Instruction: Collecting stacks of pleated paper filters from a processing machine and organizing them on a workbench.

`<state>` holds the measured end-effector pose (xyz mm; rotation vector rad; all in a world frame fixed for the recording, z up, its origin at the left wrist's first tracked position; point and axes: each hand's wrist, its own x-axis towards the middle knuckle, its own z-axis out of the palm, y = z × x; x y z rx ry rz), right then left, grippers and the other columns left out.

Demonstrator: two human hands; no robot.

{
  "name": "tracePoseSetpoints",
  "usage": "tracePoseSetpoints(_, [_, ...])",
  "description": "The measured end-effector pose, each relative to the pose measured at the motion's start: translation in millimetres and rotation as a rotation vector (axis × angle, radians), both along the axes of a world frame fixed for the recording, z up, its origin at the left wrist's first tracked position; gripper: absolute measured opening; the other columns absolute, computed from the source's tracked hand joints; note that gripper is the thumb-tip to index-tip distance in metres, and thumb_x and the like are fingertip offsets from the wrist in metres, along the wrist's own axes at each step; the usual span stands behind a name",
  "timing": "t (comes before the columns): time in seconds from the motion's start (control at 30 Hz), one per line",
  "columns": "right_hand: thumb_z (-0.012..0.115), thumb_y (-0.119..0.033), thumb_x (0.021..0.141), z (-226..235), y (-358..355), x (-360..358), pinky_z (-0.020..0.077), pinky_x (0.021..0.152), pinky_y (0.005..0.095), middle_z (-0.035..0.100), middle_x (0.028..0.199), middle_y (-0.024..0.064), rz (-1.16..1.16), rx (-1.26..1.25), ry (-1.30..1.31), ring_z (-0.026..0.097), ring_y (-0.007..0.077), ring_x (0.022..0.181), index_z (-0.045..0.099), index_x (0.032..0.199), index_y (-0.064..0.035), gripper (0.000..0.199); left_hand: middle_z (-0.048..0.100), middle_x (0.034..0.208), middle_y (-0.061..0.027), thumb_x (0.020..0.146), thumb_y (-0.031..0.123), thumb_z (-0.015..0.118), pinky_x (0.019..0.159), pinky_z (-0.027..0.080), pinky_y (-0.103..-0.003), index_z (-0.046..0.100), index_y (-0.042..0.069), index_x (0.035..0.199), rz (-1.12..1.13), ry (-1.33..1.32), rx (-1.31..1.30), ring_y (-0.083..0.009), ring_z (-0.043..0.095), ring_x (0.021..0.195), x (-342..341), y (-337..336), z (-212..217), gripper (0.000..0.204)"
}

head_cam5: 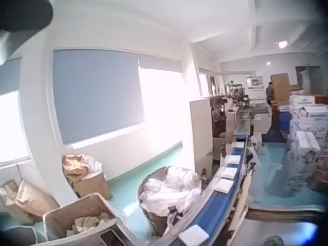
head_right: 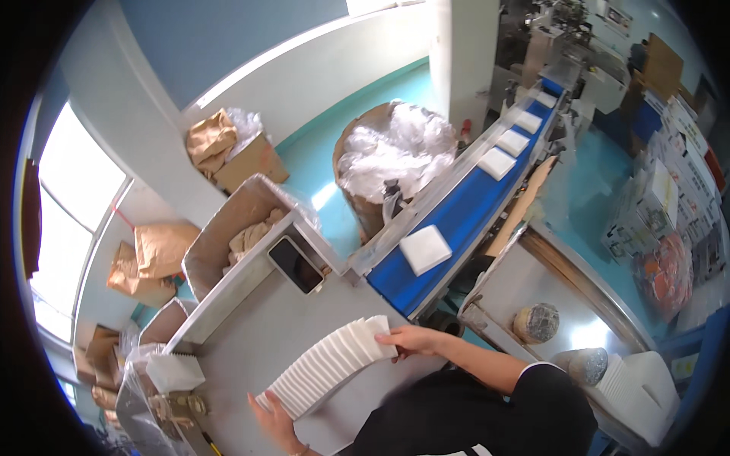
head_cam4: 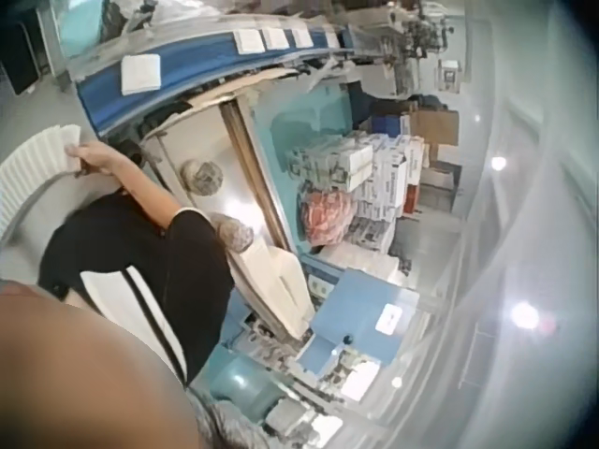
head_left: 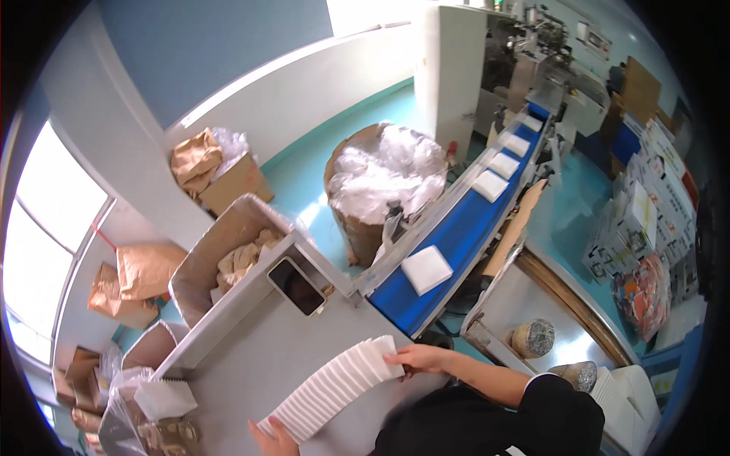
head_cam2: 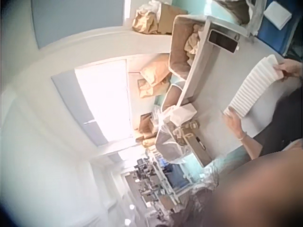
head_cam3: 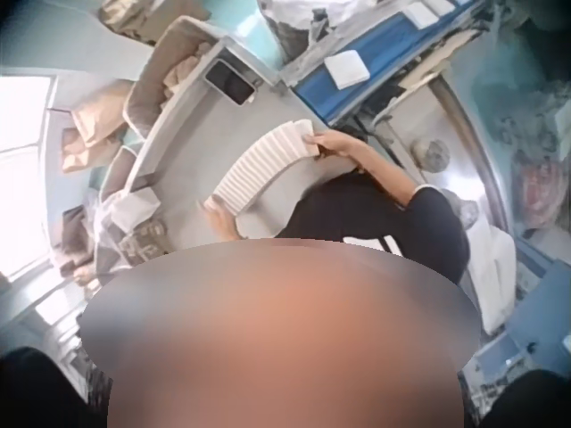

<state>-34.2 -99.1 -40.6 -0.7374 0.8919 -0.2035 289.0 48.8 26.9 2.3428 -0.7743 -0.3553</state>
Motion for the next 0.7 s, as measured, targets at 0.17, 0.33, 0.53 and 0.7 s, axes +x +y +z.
tracePoseSetpoints(0.17, [0.054,-0.048,0.097,2.0,2.8,13.4,0.0452,0.060,0.0228,0.066,0.086,0.0030,-0.268,-0.116,0.132,0.060,0.0098,0.071,0.065,0.108,-0.0026,0.048,0.049,0.137,-0.0223,0.095,0.044,0.055,0.107,0.037,-0.042,0.036,-0.003,0.143,0.009,-0.118,-0.008,-0.0335,0.048,0.127,3.9,-6.0,-19.0,0.070])
tracePoseSetpoints(0.33, [0.049,-0.045,0.099,-4.6,1.6,23.1,0.0418,0.058,0.0254,0.064,0.080,0.0024,-0.412,0.147,-0.059,0.055,0.0122,0.066,0.065,0.100,-0.0060,0.042,0.047,0.137,-0.0263,0.095,0.039,0.058,0.106,0.036,-0.039,0.036,-0.006,0.142,0.001,-0.006,-0.048,-0.0358,0.046,0.128,-1.2,-13.3,-8.7,0.069])
tracePoseSetpoints(0.53, [0.051,-0.034,0.099,-11.9,-1.6,9.5,0.0467,0.067,0.0271,0.066,0.096,0.0057,-0.344,0.296,-0.140,0.060,0.0167,0.077,0.061,0.110,-0.0045,0.033,0.046,0.140,-0.0245,0.096,0.043,0.056,0.106,0.035,-0.038,0.036,-0.003,0.143,0.017,0.040,-0.095,-0.0339,0.046,0.129,4.7,-9.7,-16.7,0.070])
tracePoseSetpoints(0.7, [0.058,-0.026,0.097,-18.1,-12.8,8.3,0.0514,0.078,0.0294,0.065,0.104,0.0055,-0.767,0.053,-0.202,0.063,0.0144,0.091,0.059,0.118,-0.0028,0.031,0.049,0.136,-0.0225,0.095,0.040,0.059,0.104,0.037,-0.038,0.037,-0.002,0.143,-0.020,0.023,-0.090,-0.0319,0.049,0.125,3.6,-8.8,-19.9,0.067])
